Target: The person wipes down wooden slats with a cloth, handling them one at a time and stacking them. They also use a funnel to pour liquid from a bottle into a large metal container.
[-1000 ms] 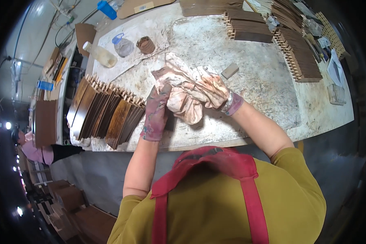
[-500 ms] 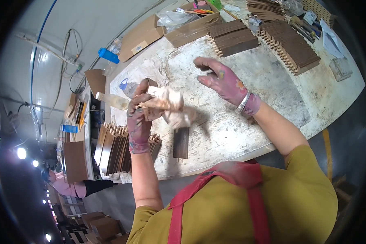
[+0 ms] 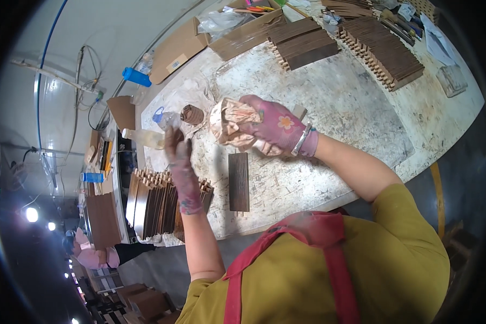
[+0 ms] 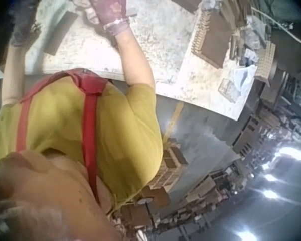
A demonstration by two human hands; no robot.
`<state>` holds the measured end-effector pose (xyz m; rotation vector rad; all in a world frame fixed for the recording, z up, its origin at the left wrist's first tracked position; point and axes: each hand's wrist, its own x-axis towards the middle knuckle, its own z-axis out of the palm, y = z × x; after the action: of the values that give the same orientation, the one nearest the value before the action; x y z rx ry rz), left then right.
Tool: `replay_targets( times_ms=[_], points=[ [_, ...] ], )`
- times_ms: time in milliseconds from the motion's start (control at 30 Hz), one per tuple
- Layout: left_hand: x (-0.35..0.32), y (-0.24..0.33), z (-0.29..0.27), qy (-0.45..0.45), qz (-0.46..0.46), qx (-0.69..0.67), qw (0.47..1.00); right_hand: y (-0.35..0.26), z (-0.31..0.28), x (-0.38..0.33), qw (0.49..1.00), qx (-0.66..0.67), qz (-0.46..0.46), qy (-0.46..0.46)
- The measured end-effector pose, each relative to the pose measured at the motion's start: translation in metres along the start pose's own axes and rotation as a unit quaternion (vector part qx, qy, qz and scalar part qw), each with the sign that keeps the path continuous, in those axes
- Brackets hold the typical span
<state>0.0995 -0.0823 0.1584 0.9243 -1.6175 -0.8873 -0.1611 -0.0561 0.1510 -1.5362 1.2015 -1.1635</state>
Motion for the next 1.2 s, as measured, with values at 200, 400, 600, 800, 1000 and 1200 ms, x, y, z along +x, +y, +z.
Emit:
replay_targets(
  times_ms=[200,400,600,800,1000,1200],
  points=[
    [-0.009,-0.021,0.062,-0.015,-0.139,-0.214,0.967,-0.001,0.020,0.000,0.894,0.396,0.165,-0.133],
    [0.006,-0.021,0.080,-0.030,-0.260,-0.264,0.928,0.055,0.050,0.001,0.948,0.316,-0.006,0.034],
    [0.094,-0.095,-0.025,0.066,-0.049,-0.053,0.995,0.065,0.032,-0.006,0.732,0.658,0.176,-0.013],
    [0.185,-0.164,-0.191,0.555,-0.279,0.206,0.756,0.089,0.032,-0.021,0.801,0.555,0.203,-0.095],
    [0.204,-0.191,-0.228,0.529,-0.285,0.260,0.756,0.095,0.025,-0.032,0.858,0.461,0.212,-0.076],
    [0.192,-0.242,-0.271,0.464,-0.120,0.360,0.801,0.087,0.017,-0.035,0.944,0.295,0.110,-0.099]
  ],
)
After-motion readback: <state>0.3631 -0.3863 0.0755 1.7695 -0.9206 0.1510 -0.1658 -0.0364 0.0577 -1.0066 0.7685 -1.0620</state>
